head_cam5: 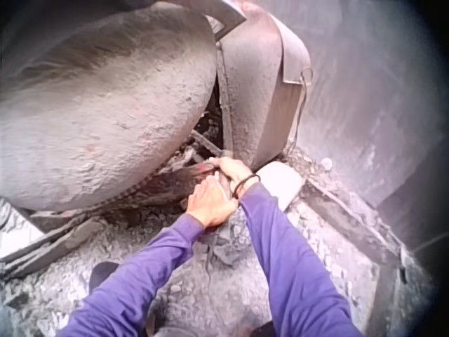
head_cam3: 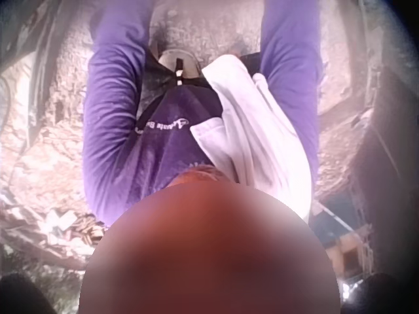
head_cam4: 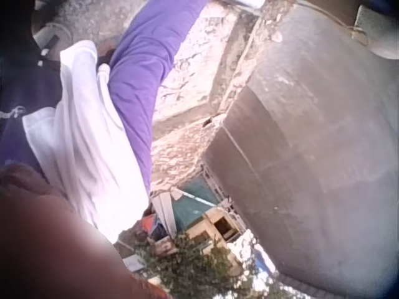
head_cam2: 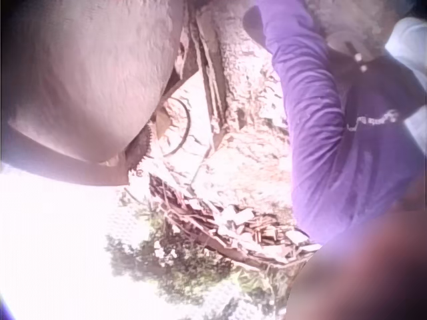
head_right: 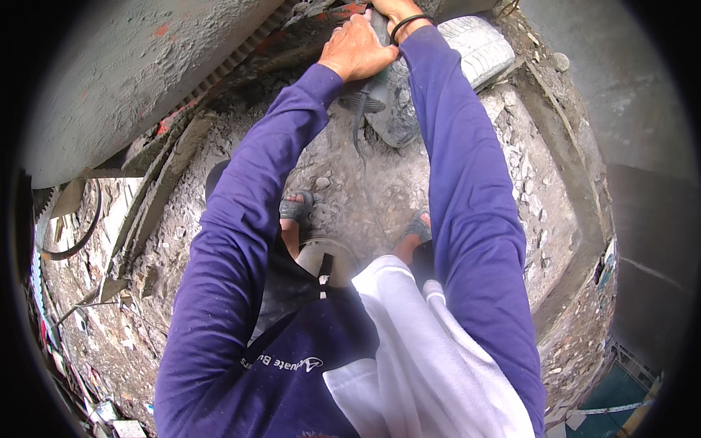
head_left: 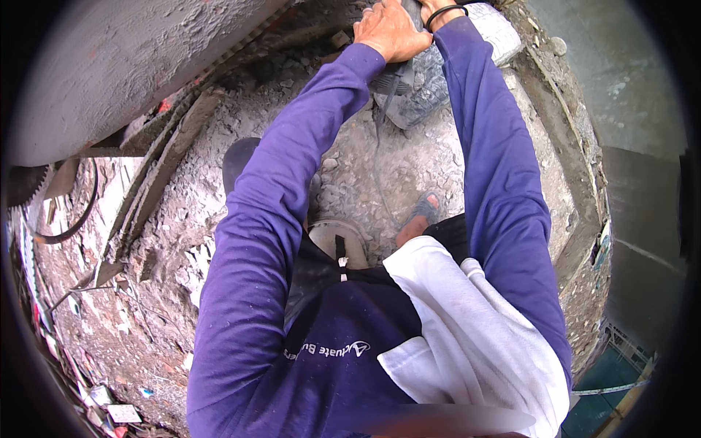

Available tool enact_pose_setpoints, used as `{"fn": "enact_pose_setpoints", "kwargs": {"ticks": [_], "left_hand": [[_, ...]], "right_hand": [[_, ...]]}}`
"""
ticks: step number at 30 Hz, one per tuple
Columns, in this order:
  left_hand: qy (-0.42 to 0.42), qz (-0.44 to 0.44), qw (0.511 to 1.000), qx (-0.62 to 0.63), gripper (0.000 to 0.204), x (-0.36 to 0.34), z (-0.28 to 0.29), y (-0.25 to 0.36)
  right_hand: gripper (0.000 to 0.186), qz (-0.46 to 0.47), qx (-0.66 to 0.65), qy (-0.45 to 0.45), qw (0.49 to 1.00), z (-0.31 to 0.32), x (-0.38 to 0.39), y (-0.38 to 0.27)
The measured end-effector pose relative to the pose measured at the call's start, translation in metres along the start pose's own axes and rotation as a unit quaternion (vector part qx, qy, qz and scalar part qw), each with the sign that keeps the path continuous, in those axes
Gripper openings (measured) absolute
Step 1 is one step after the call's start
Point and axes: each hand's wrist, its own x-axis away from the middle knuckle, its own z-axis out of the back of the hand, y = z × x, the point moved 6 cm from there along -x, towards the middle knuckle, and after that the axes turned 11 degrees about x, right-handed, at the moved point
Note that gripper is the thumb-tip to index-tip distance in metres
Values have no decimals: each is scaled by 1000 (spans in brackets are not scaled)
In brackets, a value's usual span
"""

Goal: The person uses a handheld angle grinder to grind a concrete surface near a large cylindrical object. They repeatedly reposition the tool and clear debris by hand while working in a confined area.

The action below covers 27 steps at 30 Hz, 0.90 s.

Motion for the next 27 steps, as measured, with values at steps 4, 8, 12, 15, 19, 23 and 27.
{"fn": "enact_pose_setpoints", "kwargs": {"ticks": [4,8,12,15,19,23,27], "left_hand": [[22,-36,999,20,91,33,-5,8],[34,-50,998,34,92,71,-6,-4],[65,-109,991,34,72,189,-26,-38],[93,-140,986,4,76,285,-82,-64],[13,-176,984,12,77,337,-138,-83],[-47,-218,973,-63,76,362,-155,-90],[-51,-224,970,-78,74,369,-146,-74]], "right_hand": [[16,23,40,86,995,8,36,7],[24,57,47,107,992,-15,81,22],[28,59,70,144,985,-56,186,99],[19,154,161,222,949,-45,245,196],[19,72,95,285,951,-7,292,297],[15,75,-14,299,951,-1,318,330],[13,47,-49,336,939,1,332,332]]}}
